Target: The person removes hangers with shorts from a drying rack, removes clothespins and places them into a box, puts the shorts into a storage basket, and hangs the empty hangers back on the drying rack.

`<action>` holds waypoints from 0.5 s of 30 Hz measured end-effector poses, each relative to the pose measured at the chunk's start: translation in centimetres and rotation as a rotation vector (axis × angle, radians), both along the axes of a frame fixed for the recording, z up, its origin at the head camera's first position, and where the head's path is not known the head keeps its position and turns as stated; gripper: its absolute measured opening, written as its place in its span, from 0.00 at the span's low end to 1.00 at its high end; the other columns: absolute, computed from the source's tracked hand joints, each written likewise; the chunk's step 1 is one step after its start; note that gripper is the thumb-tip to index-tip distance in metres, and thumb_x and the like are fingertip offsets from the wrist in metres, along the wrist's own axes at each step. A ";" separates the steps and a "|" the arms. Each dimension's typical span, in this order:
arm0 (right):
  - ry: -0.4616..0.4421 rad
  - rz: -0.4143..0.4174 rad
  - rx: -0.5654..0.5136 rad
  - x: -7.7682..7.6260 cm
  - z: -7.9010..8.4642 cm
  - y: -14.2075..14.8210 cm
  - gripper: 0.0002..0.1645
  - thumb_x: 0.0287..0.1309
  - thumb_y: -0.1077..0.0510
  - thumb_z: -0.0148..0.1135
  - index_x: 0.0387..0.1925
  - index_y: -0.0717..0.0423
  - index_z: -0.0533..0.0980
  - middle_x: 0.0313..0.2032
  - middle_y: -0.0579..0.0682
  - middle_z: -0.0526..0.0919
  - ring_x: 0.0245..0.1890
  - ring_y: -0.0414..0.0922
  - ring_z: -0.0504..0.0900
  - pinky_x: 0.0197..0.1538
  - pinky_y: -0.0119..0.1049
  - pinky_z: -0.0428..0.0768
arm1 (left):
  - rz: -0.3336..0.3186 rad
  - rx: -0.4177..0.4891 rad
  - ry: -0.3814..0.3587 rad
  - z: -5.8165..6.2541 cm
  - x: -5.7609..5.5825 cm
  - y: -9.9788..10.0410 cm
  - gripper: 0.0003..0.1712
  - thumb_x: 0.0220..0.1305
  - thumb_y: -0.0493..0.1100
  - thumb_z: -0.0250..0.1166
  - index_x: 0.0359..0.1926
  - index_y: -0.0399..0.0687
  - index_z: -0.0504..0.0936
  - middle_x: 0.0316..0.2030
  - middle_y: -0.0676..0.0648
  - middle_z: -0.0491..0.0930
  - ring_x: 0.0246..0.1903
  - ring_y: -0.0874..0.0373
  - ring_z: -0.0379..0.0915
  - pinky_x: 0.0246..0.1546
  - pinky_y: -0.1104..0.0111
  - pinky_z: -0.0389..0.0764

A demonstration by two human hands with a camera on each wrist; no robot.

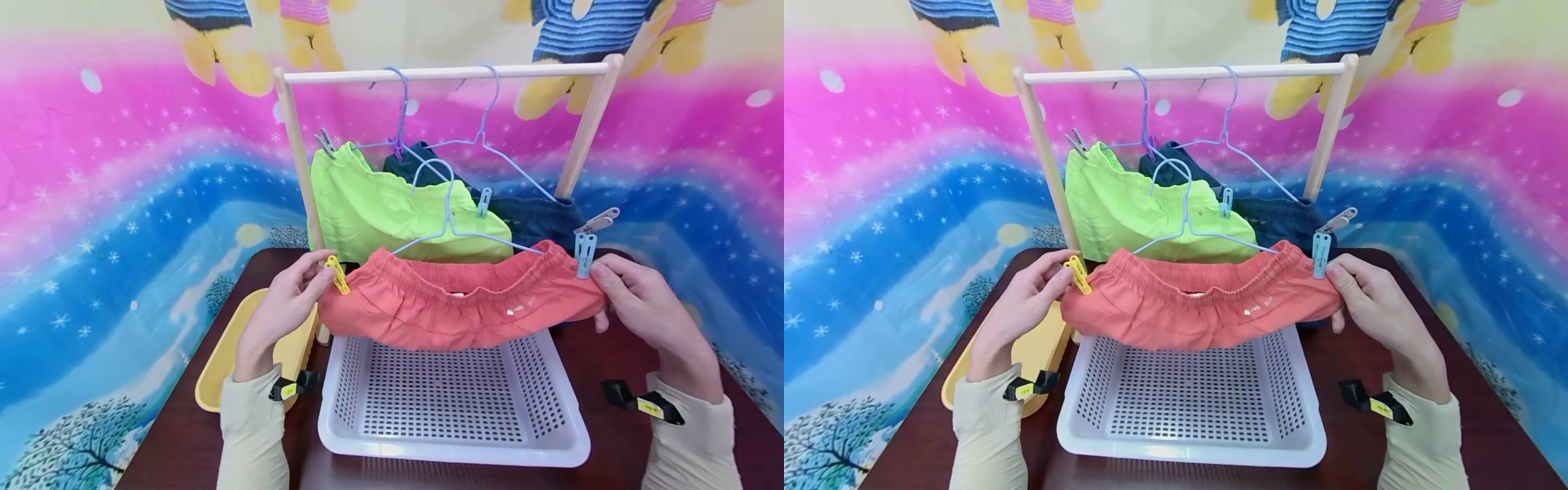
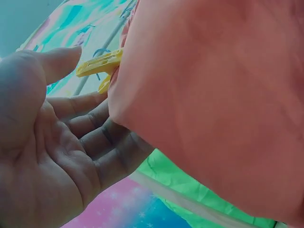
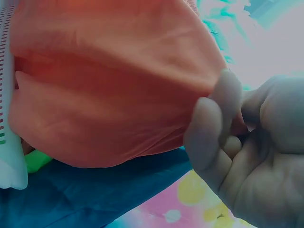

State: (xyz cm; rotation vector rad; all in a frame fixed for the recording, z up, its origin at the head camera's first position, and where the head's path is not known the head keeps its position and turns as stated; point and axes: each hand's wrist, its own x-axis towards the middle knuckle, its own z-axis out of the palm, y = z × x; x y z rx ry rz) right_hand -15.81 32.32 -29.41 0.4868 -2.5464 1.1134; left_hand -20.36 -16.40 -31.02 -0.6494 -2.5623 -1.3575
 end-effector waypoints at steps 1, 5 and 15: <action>0.003 -0.004 0.001 0.0 0.0 0.0 0.12 0.75 0.59 0.45 0.37 0.54 0.75 0.14 0.46 0.76 0.15 0.43 0.77 0.26 0.31 0.72 | -0.001 0.002 0.007 0.0 0.0 0.0 0.23 0.74 0.50 0.55 0.65 0.49 0.72 0.36 0.46 0.77 0.29 0.56 0.73 0.30 0.70 0.75; 0.010 -0.022 -0.001 0.1 0.0 0.0 0.11 0.75 0.59 0.45 0.41 0.55 0.75 0.17 0.47 0.78 0.18 0.43 0.80 0.31 0.26 0.75 | -0.006 0.006 0.030 0.0 0.1 -0.1 0.18 0.74 0.47 0.56 0.60 0.48 0.76 0.33 0.46 0.79 0.31 0.59 0.78 0.36 0.70 0.81; 0.071 -0.043 -0.044 0.1 -0.2 -0.2 0.10 0.74 0.61 0.47 0.41 0.58 0.75 0.17 0.47 0.79 0.18 0.41 0.81 0.37 0.20 0.73 | -0.036 0.077 -0.022 -0.2 0.0 -0.6 0.15 0.72 0.42 0.58 0.54 0.38 0.77 0.39 0.39 0.84 0.32 0.62 0.83 0.36 0.69 0.84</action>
